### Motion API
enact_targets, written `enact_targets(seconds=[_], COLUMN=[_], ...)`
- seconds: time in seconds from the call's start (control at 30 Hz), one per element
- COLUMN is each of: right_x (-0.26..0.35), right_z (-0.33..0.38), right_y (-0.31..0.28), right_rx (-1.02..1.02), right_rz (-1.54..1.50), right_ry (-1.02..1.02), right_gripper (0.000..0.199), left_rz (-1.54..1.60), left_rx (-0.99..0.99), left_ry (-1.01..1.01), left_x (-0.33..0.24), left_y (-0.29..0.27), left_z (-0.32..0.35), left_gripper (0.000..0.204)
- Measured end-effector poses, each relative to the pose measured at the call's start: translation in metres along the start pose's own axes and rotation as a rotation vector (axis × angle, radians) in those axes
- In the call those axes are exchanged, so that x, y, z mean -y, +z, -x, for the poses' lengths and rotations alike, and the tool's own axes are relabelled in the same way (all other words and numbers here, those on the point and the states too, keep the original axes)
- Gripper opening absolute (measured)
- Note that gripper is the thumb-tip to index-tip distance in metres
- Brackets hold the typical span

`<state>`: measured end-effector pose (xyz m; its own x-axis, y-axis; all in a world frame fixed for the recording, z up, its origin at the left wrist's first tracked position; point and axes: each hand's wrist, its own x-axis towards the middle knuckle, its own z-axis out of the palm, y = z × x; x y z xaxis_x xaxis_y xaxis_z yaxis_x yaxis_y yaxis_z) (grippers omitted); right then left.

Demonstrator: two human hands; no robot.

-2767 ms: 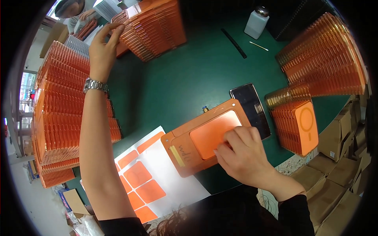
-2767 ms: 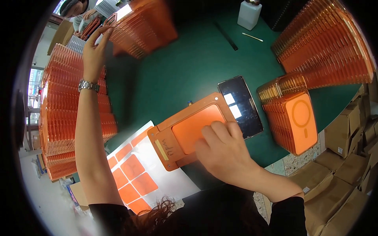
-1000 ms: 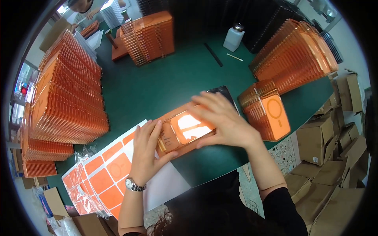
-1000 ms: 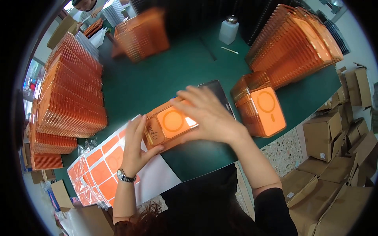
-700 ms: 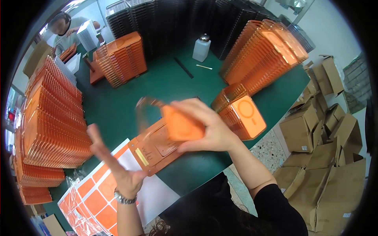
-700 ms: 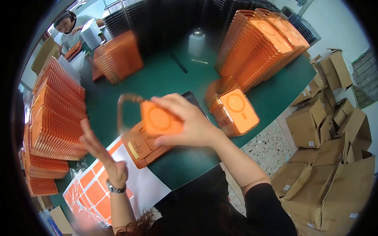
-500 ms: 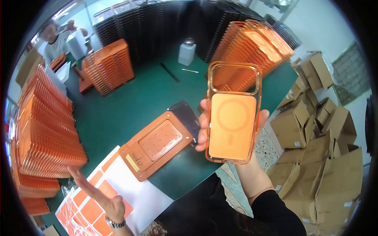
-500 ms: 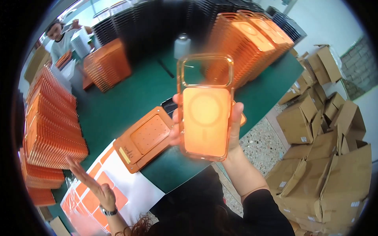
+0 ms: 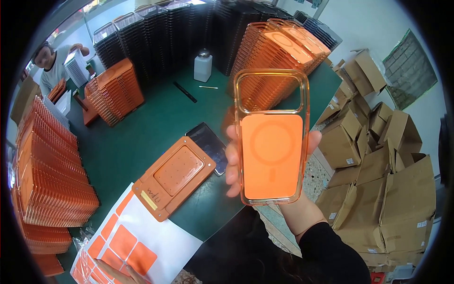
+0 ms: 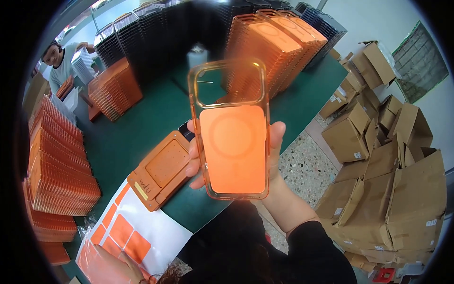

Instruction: Assemble parts of protective phone cases.

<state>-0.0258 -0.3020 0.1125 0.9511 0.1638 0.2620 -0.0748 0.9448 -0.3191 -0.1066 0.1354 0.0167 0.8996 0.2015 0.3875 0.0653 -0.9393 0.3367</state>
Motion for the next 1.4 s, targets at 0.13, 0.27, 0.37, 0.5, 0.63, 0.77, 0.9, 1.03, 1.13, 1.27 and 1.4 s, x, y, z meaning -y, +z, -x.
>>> enact_targets(seconds=[0.13, 0.27, 0.37, 0.5, 0.63, 0.77, 0.9, 1.03, 1.13, 1.27, 1.4], right_x=[0.010, 0.057, 0.067, 0.061, 0.049, 0.043, 0.046, -0.089, -0.205, -0.281, -0.328], right_z=[0.001, 0.001, -0.012, -0.019, -0.021, -0.014, -0.001, 0.004, 0.016, 0.034, 0.056], right_y=[0.005, 0.008, -0.006, -0.019, -0.030, -0.033, -0.015, 0.012, 0.010, 0.006, -0.001], right_rx=[-0.015, -0.321, -0.551, -0.781, -0.692, -0.593, -0.257, 0.501, 0.840, 1.113, 1.209], right_rz=[0.036, 1.562, 2.473, 2.740, 2.836, 2.751, 2.716, 2.073, 1.701, 1.572, 1.553], right_ry=[-0.013, -0.230, -0.387, 0.244, 0.261, 0.235, -0.369, -0.094, 0.142, 0.122, 0.050], right_gripper=[0.132, 0.097, 0.091, 0.096, 0.091, 0.074, 0.045, 0.039, 0.028, 0.030, 0.036], left_rz=[0.093, 0.165, 0.207, 0.146, 0.059, 0.272, 0.329, 0.370, 0.524, 0.815, 0.454], left_rx=[0.034, 0.068, 0.089, 0.143, 0.184, 0.169, -0.014, -0.089, 0.134, 0.203, -0.107], left_ry=[-0.014, -0.045, -0.079, -0.024, -0.060, -0.256, -0.207, -0.093, -0.213, -0.733, -0.320], left_x=[0.005, 0.017, 0.029, 0.036, 0.048, 0.051, 0.023, 0.021, -0.013, -0.059, -0.017], left_y=[0.013, 0.025, 0.030, 0.042, 0.031, 0.024, 0.031, -0.005, -0.012, -0.006, -0.038], left_z=[0.004, 0.014, 0.024, 0.025, 0.030, 0.036, 0.019, 0.096, 0.151, 0.178, 0.169], left_gripper=[0.078, 0.078, 0.077, 0.070, 0.071, 0.060, 0.043, 0.008, 0.002, 0.004, 0.013])
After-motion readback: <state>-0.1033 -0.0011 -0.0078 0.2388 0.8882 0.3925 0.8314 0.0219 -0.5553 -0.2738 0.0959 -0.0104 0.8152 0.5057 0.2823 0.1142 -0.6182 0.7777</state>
